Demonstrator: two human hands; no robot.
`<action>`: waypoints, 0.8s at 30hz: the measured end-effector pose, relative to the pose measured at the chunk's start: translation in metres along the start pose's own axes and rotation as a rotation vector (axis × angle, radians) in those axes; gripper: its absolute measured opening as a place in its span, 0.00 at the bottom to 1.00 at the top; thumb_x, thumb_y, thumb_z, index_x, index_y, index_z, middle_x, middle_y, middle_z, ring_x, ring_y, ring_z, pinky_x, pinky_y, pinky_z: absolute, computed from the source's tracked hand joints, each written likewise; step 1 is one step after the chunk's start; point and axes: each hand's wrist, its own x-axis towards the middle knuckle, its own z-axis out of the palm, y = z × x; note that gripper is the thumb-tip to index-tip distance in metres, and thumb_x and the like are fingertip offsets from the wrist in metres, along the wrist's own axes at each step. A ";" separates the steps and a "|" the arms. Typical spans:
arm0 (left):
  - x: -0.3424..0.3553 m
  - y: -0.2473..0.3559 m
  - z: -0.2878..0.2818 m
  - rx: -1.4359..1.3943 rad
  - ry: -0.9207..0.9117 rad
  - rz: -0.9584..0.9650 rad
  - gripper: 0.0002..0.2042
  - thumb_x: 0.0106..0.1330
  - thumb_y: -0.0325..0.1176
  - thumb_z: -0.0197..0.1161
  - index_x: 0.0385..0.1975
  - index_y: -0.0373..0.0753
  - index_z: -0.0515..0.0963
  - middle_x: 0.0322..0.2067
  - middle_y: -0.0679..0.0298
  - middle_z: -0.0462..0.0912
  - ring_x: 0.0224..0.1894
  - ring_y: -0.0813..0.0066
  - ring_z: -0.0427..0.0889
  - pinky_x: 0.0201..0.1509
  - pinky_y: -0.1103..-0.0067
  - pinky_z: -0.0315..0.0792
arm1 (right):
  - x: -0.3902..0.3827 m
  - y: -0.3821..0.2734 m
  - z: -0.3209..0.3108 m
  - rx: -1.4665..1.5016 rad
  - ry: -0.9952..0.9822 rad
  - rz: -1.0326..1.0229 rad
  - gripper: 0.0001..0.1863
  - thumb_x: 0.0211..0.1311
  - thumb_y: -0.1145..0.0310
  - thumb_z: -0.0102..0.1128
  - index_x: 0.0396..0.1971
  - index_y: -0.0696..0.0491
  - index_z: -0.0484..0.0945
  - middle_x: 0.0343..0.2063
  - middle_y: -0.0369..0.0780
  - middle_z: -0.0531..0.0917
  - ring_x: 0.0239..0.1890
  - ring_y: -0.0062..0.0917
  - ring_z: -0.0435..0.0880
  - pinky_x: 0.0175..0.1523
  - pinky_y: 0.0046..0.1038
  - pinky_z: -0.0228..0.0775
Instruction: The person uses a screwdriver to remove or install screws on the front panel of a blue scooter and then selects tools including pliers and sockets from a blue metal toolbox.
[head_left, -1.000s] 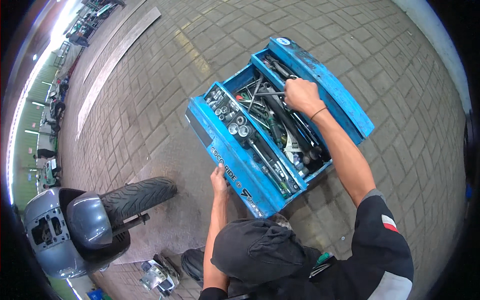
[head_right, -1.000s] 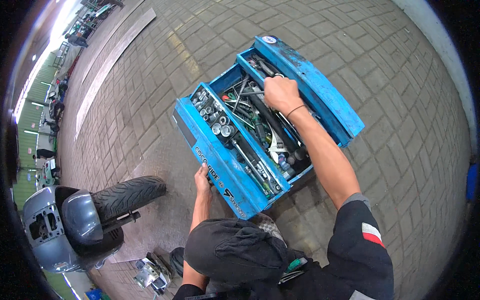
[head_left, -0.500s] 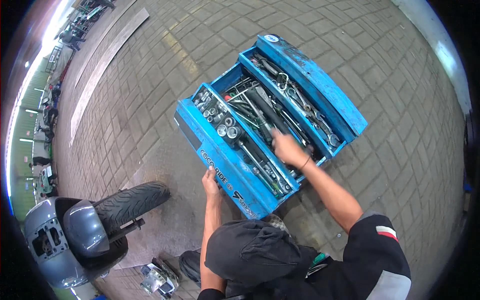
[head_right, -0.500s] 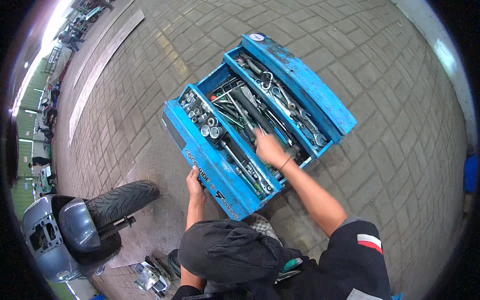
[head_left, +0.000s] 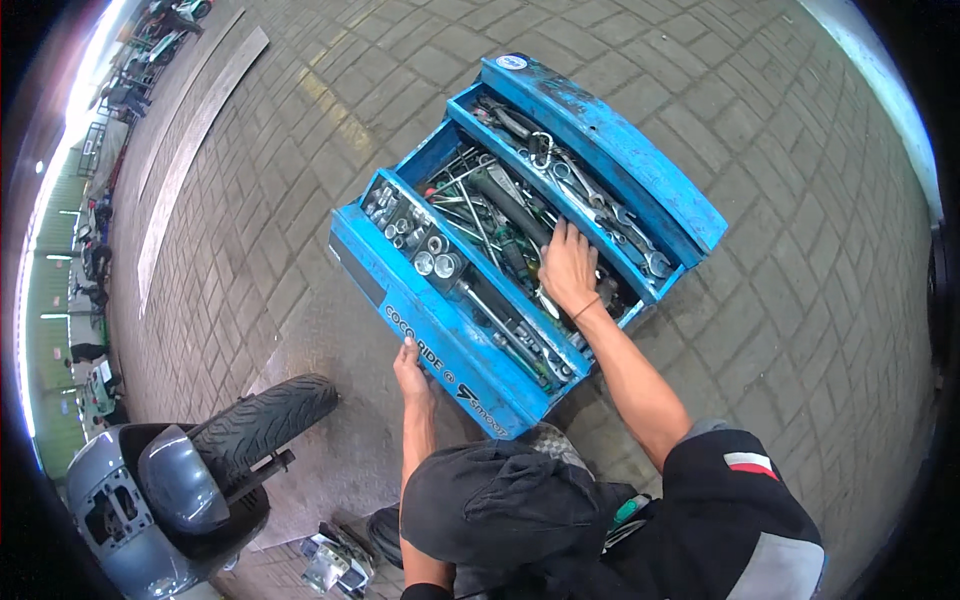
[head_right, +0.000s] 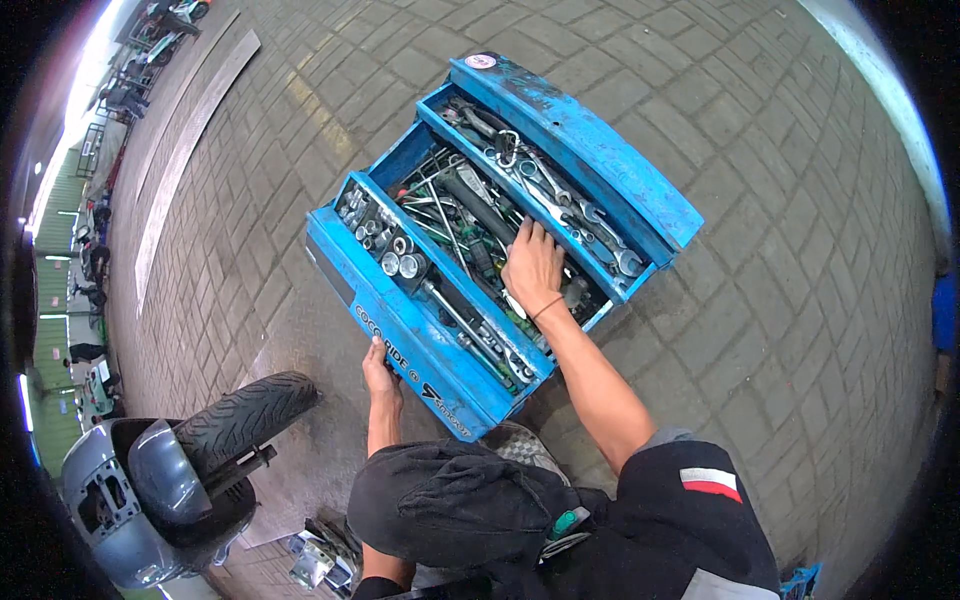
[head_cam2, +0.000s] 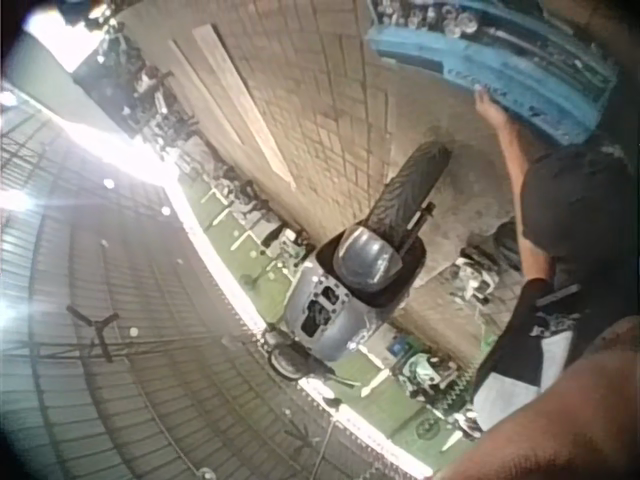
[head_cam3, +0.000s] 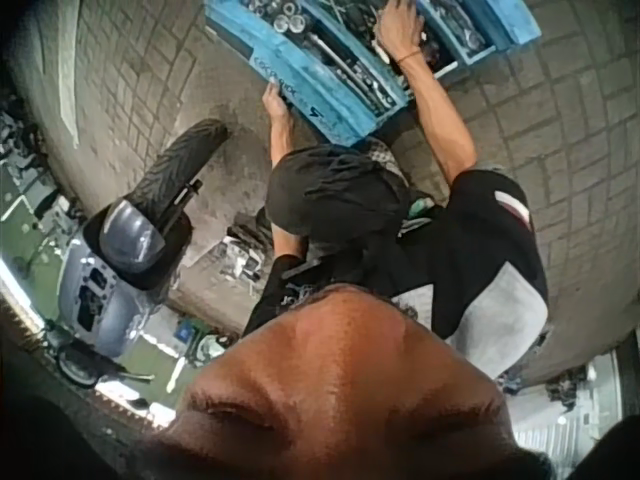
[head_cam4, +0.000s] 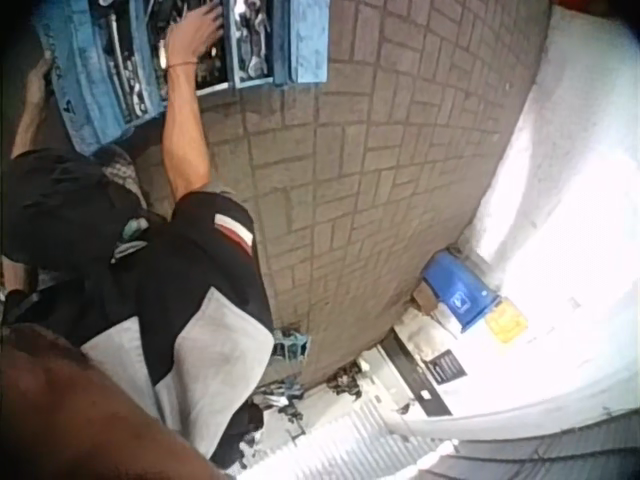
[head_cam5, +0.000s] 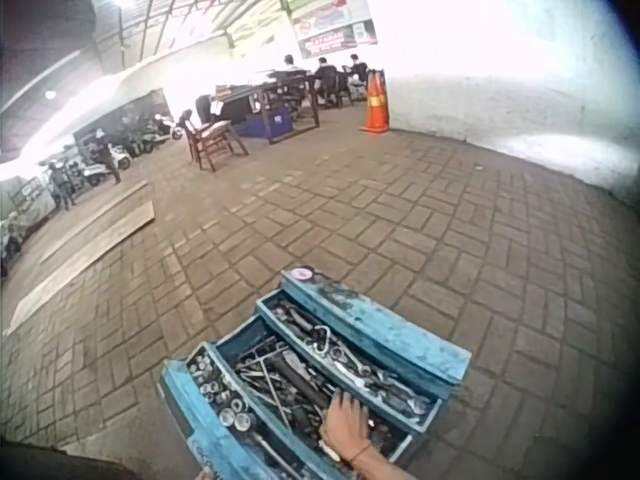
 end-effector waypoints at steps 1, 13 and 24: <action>-0.003 0.001 0.001 -0.003 0.036 -0.007 0.17 0.80 0.46 0.54 0.46 0.37 0.79 0.28 0.72 0.83 0.22 0.87 0.76 0.23 0.85 0.68 | 0.002 -0.003 -0.002 0.001 -0.007 0.001 0.30 0.60 0.68 0.66 0.60 0.65 0.70 0.55 0.55 0.76 0.56 0.50 0.77 0.59 0.48 0.70; 0.006 -0.011 -0.012 -0.045 -0.094 0.060 0.24 0.81 0.47 0.50 0.63 0.31 0.72 0.54 0.56 0.83 0.53 0.63 0.83 0.58 0.65 0.77 | -0.010 0.006 0.011 0.269 0.180 -0.058 0.18 0.63 0.72 0.63 0.51 0.63 0.73 0.49 0.57 0.75 0.48 0.54 0.77 0.54 0.48 0.70; 0.002 -0.008 -0.014 -0.011 -0.048 0.010 0.24 0.81 0.48 0.50 0.62 0.33 0.74 0.53 0.58 0.84 0.51 0.65 0.83 0.57 0.66 0.77 | -0.037 -0.013 -0.011 0.719 0.258 0.027 0.21 0.48 0.90 0.57 0.42 0.55 0.83 0.39 0.47 0.75 0.41 0.44 0.78 0.46 0.41 0.71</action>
